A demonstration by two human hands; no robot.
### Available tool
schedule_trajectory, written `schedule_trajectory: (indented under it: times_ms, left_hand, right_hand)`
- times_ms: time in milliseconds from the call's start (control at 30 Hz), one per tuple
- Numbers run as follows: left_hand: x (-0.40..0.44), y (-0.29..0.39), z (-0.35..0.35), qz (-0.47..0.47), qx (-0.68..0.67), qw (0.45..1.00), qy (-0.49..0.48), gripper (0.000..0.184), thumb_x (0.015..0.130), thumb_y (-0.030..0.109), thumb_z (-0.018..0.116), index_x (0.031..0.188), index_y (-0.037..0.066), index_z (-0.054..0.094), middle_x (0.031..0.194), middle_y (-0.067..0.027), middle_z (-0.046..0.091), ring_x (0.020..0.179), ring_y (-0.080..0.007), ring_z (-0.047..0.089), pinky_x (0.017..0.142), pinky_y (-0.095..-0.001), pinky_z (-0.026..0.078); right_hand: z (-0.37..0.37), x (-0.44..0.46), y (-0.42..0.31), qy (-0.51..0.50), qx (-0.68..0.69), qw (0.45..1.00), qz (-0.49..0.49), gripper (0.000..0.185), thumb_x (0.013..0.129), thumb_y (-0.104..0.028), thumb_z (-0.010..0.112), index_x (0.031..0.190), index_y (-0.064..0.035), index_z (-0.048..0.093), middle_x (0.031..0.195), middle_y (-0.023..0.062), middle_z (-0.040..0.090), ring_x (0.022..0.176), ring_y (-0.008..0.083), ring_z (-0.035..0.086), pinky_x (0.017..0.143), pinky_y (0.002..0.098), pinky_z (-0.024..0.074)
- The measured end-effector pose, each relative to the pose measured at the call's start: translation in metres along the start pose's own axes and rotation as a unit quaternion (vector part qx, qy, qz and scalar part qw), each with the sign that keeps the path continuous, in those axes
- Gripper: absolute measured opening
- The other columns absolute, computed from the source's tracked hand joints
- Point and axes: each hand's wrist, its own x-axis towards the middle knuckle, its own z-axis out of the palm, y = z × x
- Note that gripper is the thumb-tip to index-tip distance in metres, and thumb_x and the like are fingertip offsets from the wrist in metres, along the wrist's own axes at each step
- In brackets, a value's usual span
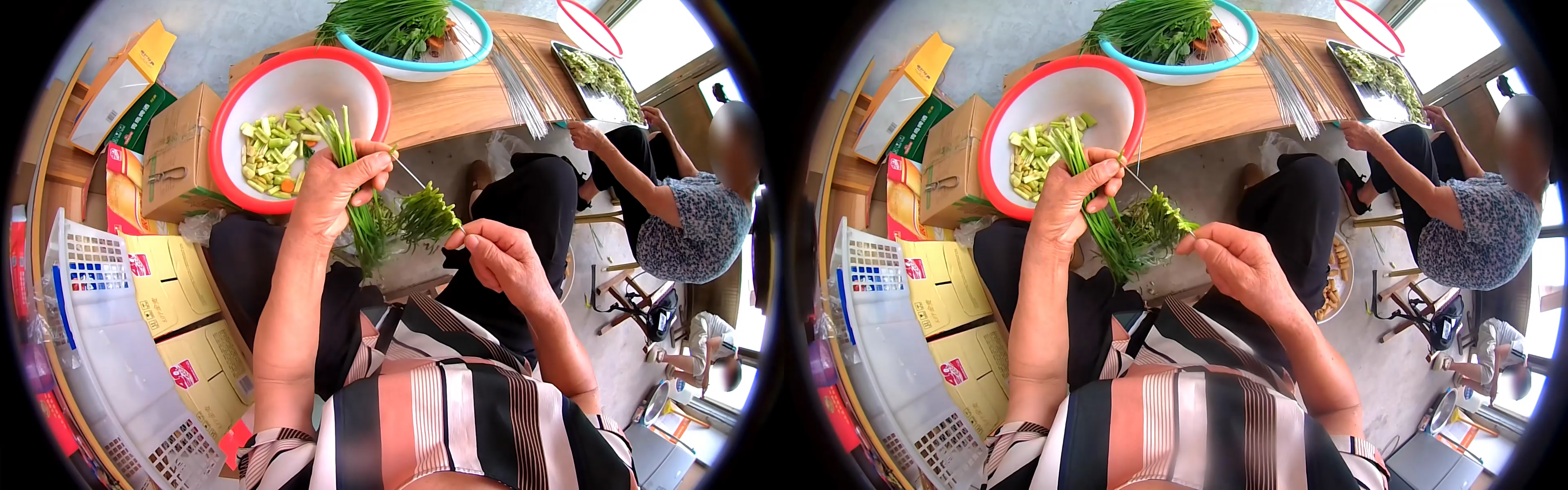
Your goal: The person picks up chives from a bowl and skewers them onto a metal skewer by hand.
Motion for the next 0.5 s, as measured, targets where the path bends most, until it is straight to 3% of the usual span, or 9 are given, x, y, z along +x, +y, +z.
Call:
schedule_trajectory:
  times_ms: [467,500]
  left_hand:
    - [0.0,-0.016,0.008,-0.043,0.035,0.997,-0.06,0.011,0.085,0.008,0.069,0.093,0.001,0.066,0.079,-0.004,0.063,0.063,-0.0076,0.059,0.042,-0.0159,0.034]
    - [0.001,-0.018,0.009,-0.027,0.035,0.998,-0.053,0.012,0.085,0.008,0.069,0.094,0.001,0.067,0.077,-0.0037,0.064,0.057,-0.0046,0.052,0.042,-0.0157,0.031]
  right_hand:
    - [0.004,0.013,-0.001,0.005,-0.003,1.0,-0.021,0.025,0.1,-0.018,0.047,0.101,0.0019,0.062,0.05,-0.008,0.037,0.042,0.0002,0.029,0.04,0.0177,0.0216]
    - [0.003,0.015,0.001,0.005,-0.003,1.0,-0.026,0.025,0.1,-0.019,0.047,0.101,0.0017,0.062,0.05,-0.0078,0.037,0.041,0.0003,0.029,0.04,0.0176,0.0217]
